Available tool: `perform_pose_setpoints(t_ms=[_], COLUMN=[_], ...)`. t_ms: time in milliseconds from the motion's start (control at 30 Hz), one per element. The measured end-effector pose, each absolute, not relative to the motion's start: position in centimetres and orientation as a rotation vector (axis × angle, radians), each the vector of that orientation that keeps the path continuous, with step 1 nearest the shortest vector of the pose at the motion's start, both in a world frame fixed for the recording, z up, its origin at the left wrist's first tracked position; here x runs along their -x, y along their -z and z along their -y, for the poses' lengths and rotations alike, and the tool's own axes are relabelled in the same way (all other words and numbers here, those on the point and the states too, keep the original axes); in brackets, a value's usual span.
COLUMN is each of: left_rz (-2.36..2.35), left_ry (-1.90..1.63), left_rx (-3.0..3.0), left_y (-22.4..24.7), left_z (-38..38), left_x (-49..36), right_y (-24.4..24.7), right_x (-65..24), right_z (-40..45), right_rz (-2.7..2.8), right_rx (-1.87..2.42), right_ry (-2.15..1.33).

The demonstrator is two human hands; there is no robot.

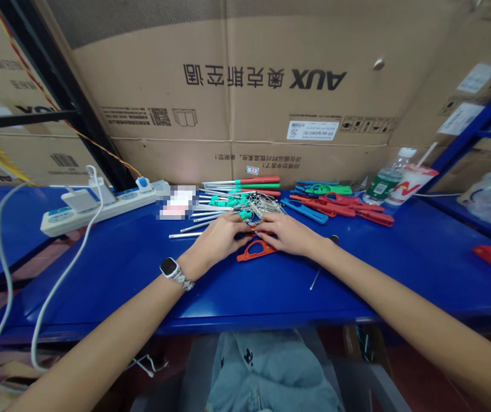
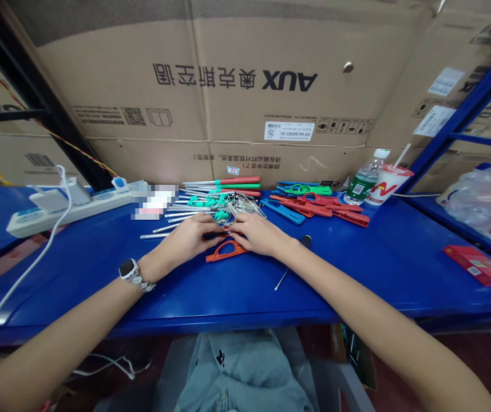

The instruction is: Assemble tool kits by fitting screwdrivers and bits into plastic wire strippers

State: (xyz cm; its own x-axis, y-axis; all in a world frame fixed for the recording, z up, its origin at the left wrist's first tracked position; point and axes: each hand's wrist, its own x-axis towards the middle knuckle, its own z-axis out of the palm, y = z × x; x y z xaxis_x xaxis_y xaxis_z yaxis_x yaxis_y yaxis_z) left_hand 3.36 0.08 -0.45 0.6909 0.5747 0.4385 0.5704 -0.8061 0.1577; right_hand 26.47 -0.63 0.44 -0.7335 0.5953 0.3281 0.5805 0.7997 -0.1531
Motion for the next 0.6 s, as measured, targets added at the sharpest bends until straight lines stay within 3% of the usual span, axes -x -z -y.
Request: perform_pose_setpoints(t_ms=[267,600], left_rz=[-0.976,-0.992], left_ry=[-0.716,-0.671], left_rx=[-2.932,-2.974], left_y=[0.8,0.9], left_z=[0.4,0.1], left_x=[-3.3,-3.1], right_y=[-0.6,-0.6], right_x=[-26.5,-26.6], right_z=[1.7,1.5], right_rz=[2.732,2.764], right_rx=[0.936,0.935], right_ry=[0.186,0.236])
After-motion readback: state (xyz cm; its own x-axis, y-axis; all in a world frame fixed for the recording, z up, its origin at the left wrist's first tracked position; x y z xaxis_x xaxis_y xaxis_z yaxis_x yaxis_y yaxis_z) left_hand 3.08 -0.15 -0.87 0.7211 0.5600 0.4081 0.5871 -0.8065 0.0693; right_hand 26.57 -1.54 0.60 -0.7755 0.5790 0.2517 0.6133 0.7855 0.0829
